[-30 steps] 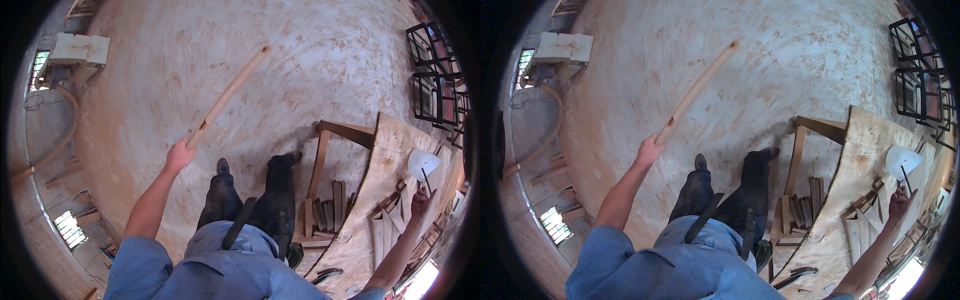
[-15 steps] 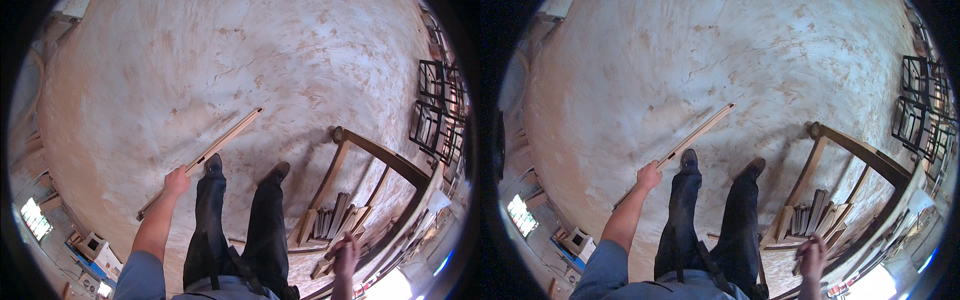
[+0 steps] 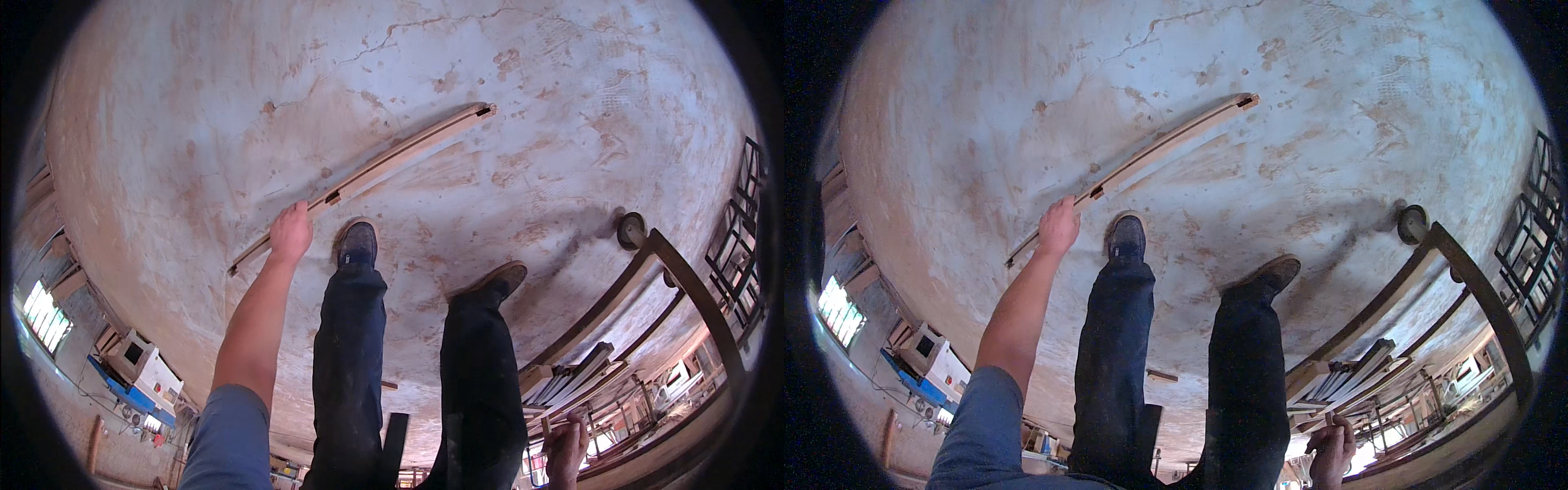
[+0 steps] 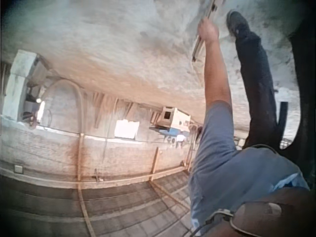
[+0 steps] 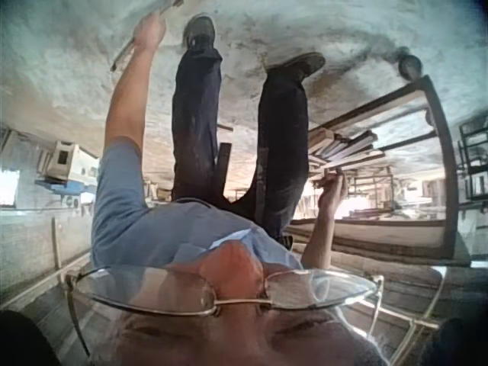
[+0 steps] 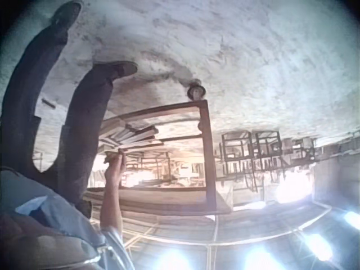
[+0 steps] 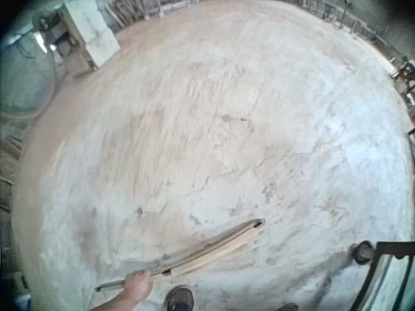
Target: The person assembles wooden frame components by hammering joints, handling a finished wooden door, and applying adhesive with a brush to the grooves of wooden slats before joining them together.
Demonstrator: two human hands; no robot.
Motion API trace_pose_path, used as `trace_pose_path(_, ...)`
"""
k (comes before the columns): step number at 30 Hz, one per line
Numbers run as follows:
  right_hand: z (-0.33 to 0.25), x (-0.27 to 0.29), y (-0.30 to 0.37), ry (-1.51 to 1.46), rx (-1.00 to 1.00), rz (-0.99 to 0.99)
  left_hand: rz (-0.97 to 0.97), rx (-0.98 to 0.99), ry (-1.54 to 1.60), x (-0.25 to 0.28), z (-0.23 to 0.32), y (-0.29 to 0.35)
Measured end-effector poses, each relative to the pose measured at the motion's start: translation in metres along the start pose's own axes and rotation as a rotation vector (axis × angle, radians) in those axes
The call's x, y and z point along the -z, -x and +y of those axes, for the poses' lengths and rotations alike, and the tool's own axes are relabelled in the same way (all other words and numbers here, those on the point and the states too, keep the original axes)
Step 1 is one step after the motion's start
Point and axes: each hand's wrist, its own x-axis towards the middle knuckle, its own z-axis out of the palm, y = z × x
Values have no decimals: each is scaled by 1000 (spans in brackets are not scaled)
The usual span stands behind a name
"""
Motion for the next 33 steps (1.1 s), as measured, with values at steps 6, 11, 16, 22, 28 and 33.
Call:
trace_pose_path(6,10,5,-24,100,14,21,97,93,-42,-52,-1,-24)
trace_pose_path(11,5,2,-8,53,-1,6,-17,204,-80,-30,16,-28)
trace_pose_path(16,-14,4,54,145,-36,-90,-177,43,6,32,29,53)
trace_pose_path(22,-71,63,186,209,231,-141,-250,-231,245,148,32,180)
trace_pose_path(28,-39,163,280,-115,332,173,-432,-59,497,313,46,194)
trace_pose_path(33,-9,271,281,-180,398,611,-161,-268,290,410,64,184)
